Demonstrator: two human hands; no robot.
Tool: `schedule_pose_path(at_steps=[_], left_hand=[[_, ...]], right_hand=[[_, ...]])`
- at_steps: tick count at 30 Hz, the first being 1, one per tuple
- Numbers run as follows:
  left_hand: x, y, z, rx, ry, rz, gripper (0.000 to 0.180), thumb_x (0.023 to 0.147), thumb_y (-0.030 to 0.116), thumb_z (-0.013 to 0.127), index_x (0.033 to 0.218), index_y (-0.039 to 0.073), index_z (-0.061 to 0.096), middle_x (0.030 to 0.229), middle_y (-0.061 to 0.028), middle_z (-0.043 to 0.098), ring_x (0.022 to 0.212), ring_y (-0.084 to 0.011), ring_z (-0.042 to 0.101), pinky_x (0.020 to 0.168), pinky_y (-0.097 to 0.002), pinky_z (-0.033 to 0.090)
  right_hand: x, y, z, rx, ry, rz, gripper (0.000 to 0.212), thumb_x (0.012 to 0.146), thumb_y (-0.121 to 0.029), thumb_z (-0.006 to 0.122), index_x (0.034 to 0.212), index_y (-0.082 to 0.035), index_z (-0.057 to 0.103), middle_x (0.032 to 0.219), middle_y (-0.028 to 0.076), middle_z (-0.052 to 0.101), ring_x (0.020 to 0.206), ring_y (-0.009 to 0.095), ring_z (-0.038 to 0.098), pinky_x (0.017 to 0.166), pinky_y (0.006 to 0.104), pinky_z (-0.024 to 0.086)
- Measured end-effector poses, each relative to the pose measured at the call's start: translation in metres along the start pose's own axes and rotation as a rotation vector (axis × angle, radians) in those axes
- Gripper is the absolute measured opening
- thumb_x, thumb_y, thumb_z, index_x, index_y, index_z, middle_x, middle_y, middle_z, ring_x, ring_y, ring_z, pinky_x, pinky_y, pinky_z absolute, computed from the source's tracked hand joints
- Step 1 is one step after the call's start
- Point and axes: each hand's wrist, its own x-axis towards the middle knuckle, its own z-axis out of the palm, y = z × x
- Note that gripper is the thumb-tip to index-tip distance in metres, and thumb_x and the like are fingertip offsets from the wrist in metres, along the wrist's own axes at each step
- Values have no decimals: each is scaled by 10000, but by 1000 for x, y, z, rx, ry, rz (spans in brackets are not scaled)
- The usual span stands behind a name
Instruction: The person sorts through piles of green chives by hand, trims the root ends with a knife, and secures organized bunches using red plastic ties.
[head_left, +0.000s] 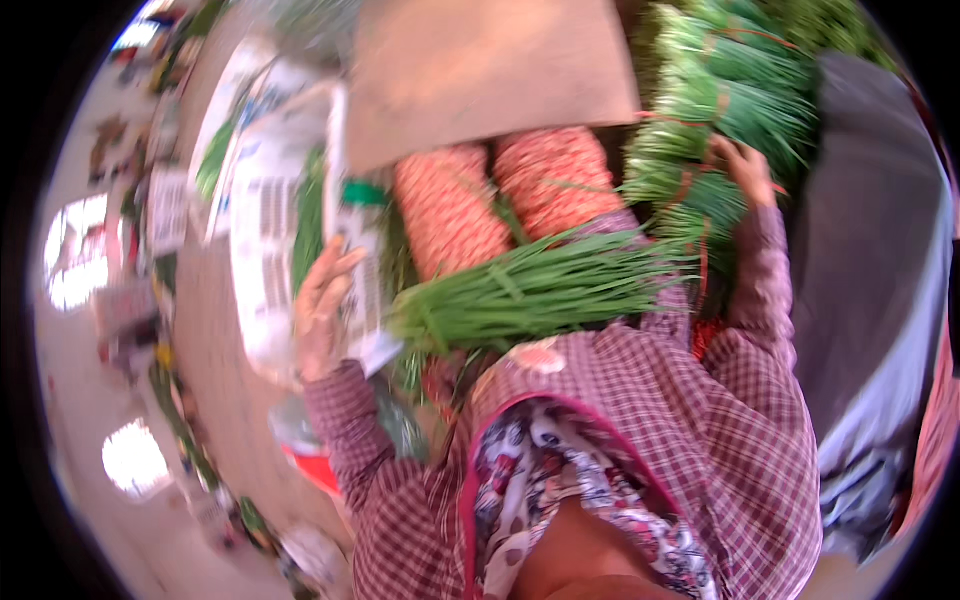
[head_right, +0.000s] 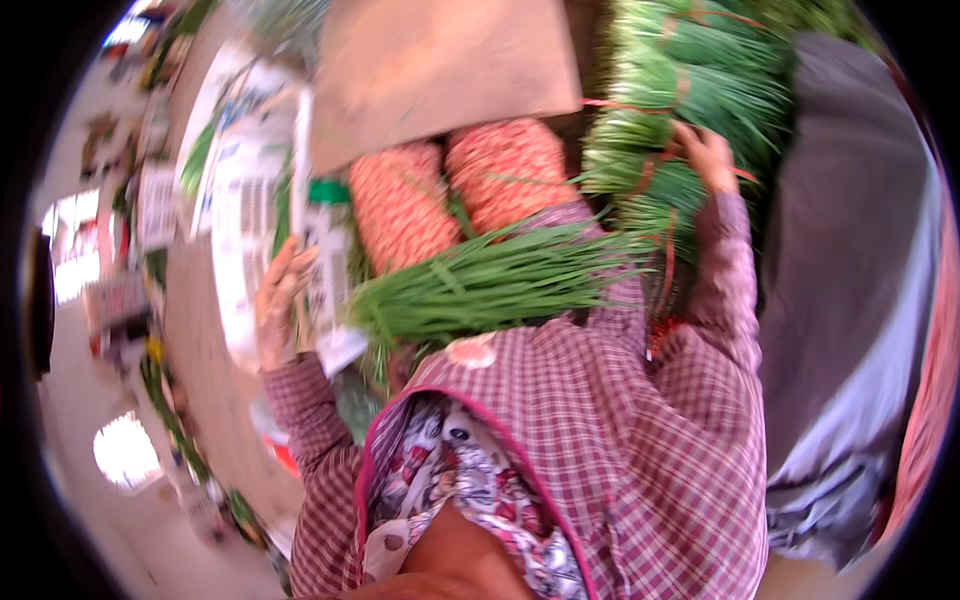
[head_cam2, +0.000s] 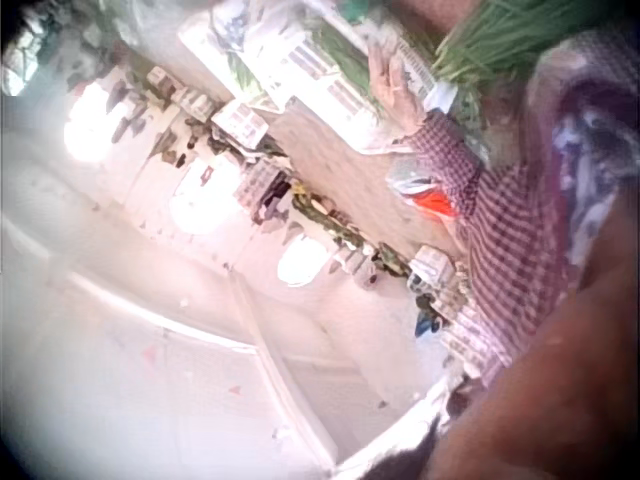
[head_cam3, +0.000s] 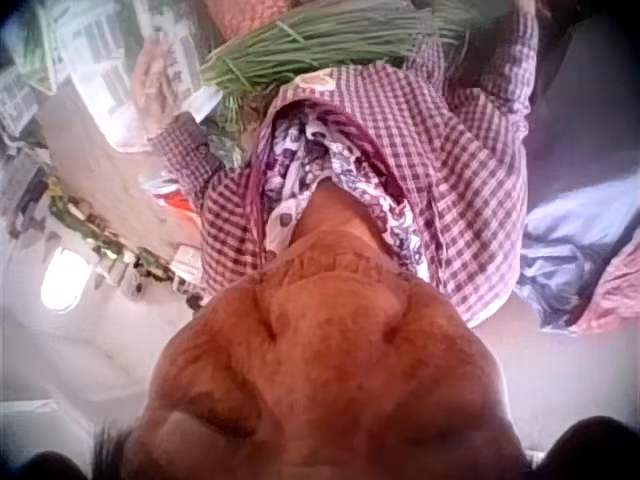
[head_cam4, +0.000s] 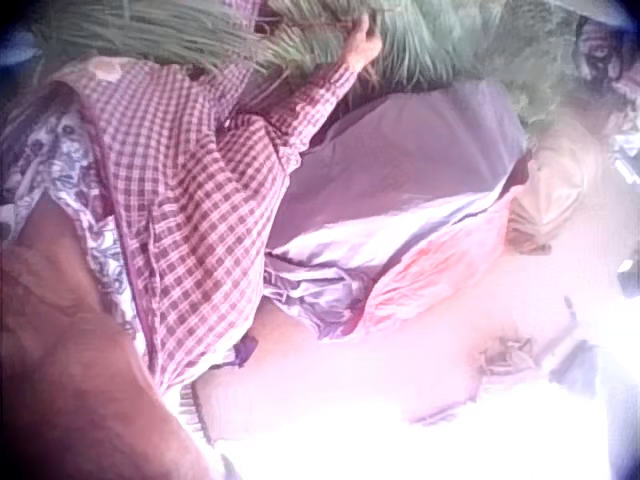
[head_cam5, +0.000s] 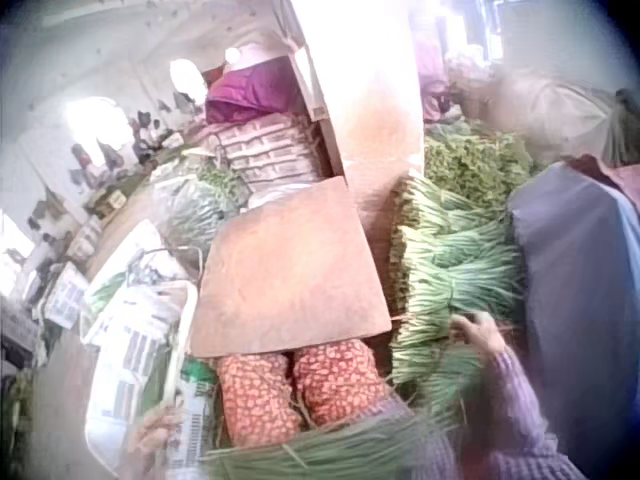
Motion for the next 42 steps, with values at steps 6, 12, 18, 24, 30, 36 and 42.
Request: schedule_pose_path(at_steps=[6,12,18,24,30,36,42], left_hand=[[-91,-75,-15,62,278,-234,474,912,423,586,1111,-1,659,943,-73,724,899,-128,651,800,-264,453],[-149,-143,2,-144,203,-407,549,901,522,577,1019,0,700,878,-96,721,792,-132,656,748,-261,467],[-113,-160,54,-361,95,-121,758,864,535,623,1357,-20,469,1340,-181,518,1229,-253,491,1070,-382,339],[-57,-134,70,-576,-45,-18,854,820,396,745,1449,8,318,1395,-97,448,1308,-211,402,1121,-373,278],[-50,-119,77,-523,32,27,818,810,344,786,1423,17,354,1302,-69,512,1237,-180,463,1068,-330,347],[-42,-93,88,-722,112,91,727,867,372,724,1395,-1,392,1223,-52,548,1204,-155,488,1041,-314,374],[-15,-67,73,-1038,164,77,1064,702,759,644,1408,10,376,1405,-200,462,1251,-295,480,1097,-475,345]], right_hand=[[-119,-144,83,243,-253,-394,544,937,-343,609,1303,53,533,1140,125,661,999,181,619,910,318,474],[-173,-193,205,-163,-692,-1061,834,854,-527,647,1377,71,395,1240,261,579,1170,356,563,996,411,439],[-199,-182,253,-531,-492,-1225,1051,689,-677,681,1377,58,380,1169,234,563,1083,378,558,929,456,463],[-214,-152,248,-595,-505,-1015,1151,564,-444,863,1469,-59,266,1210,177,484,992,383,603,814,463,514],[-219,-147,248,-579,-573,-882,1179,581,-353,880,1499,-84,190,1186,208,469,927,411,626,774,456,536],[-216,-129,242,-609,-615,-888,1145,630,-367,851,1508,-95,168,1241,313,541,951,422,642,789,454,541],[-174,-156,222,52,-1036,-551,539,824,-138,719,1300,-11,500,1023,109,682,880,192,658,755,346,526]])
